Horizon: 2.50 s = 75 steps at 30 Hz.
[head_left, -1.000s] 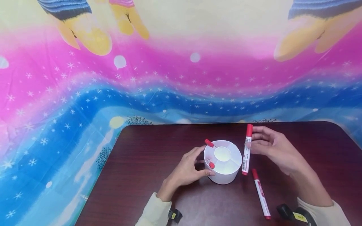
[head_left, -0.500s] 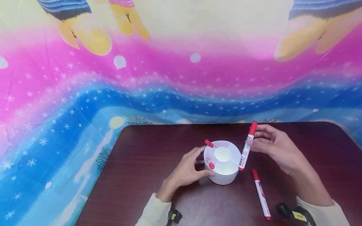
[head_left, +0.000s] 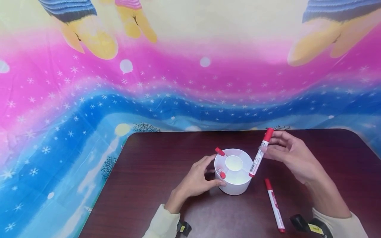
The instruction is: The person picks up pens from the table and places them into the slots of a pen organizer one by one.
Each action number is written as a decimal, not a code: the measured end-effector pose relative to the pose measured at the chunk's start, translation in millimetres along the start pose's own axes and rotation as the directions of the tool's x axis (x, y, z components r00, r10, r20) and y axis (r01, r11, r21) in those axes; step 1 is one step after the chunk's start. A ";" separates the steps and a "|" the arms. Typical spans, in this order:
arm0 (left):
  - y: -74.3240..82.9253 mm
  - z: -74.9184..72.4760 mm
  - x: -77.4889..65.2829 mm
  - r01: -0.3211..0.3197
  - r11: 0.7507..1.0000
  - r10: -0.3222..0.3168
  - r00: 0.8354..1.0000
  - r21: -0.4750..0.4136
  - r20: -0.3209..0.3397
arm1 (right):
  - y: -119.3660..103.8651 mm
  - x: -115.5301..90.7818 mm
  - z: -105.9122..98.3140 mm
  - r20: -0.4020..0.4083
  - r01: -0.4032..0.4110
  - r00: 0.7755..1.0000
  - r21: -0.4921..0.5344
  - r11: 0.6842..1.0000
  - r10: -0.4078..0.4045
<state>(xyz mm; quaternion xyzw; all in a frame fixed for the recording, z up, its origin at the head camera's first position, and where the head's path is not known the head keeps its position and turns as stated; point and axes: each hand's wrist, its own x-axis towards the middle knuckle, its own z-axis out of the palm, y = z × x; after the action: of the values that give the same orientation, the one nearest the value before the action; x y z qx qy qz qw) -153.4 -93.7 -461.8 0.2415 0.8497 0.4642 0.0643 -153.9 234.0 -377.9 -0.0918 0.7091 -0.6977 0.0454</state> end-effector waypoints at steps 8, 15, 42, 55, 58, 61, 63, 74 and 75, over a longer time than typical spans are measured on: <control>-0.6 -0.3 0.4 -0.011 1.000 0.011 1.000 -0.011 -0.002 | -0.3 0.8 1.3 -0.034 -0.007 0.999 -0.005 1.000 0.006; -0.5 0.0 0.0 -0.005 1.000 0.005 1.000 -0.016 0.000 | 1.1 0.5 0.9 -0.047 0.005 0.999 0.030 1.000 -0.003; -0.9 -0.8 1.0 -0.023 0.999 0.023 1.000 -0.029 -0.004 | 9.7 4.5 10.1 -0.035 -0.077 0.997 -0.216 0.973 0.071; -1.1 0.3 0.1 -0.009 1.000 0.009 1.000 -0.024 -0.003 | 19.5 8.2 16.2 -0.032 -0.045 0.999 -0.165 0.985 0.040; -1.2 0.6 0.1 -0.011 1.000 0.010 1.000 -0.028 -0.003 | 20.7 9.4 17.3 -0.039 -0.040 0.999 -0.149 0.988 0.034; -1.0 0.8 0.2 -0.014 0.999 0.014 1.000 -0.029 -0.004 | 21.8 11.2 18.9 -0.049 -0.033 0.998 -0.138 0.990 0.027; -0.8 0.7 0.4 -0.014 1.000 0.014 1.000 -0.025 -0.005 | 22.6 12.3 19.8 -0.057 -0.031 0.998 -0.137 0.990 0.023; -1.5 0.8 1.1 -0.030 0.999 0.030 0.999 -0.022 -0.010 | 24.6 13.4 22.8 -0.060 -0.006 0.998 -0.133 0.991 -0.002; -1.6 0.8 1.1 -0.031 0.999 0.031 0.999 -0.025 -0.010 | 24.7 13.5 23.1 -0.060 -0.006 0.998 -0.130 0.991 -0.002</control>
<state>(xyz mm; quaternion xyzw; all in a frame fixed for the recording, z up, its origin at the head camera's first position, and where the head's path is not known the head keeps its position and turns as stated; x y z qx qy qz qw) -154.7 -93.3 -463.5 0.2519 0.8403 0.4768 0.0561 -164.3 209.0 -402.3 -0.0729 0.7543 -0.6522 0.0185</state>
